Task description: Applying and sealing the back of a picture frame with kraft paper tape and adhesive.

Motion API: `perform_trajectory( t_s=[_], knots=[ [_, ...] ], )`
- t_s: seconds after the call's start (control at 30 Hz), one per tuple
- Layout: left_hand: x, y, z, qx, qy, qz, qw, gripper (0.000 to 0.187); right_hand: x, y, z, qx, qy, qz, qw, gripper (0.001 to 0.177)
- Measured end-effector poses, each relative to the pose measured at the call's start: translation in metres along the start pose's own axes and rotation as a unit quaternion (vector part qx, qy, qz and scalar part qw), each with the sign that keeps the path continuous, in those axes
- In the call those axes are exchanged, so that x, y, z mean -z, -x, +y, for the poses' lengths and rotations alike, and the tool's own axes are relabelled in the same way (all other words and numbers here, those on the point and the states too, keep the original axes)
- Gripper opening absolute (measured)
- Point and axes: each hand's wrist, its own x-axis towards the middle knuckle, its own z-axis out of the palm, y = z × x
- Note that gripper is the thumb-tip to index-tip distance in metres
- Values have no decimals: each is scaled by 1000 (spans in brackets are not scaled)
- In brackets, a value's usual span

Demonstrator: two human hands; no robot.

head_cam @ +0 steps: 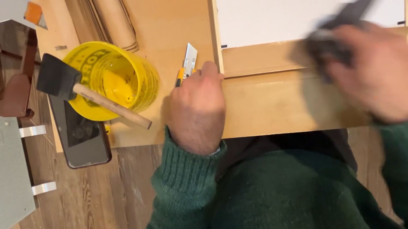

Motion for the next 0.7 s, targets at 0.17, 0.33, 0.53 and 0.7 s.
perform_trajectory(
  t_s=[0.17,0.33,0.53,0.7],
  knots=[
    [4,-5,-2,6,14,-18,1000,16,13,12,6,-100,90,3,991,28],
    [0,-4,-3,38,32,-43,998,16,-15,-16,-26,-24,-68,-9,997,34],
    [-13,-1,-6,72,-43,-100,991,13,-30,-55,-100,124,-120,35,984,27],
    [-3,-2,0,54,-33,-54,997,20,-20,-43,-101,167,-116,21,979,24]
  ],
)
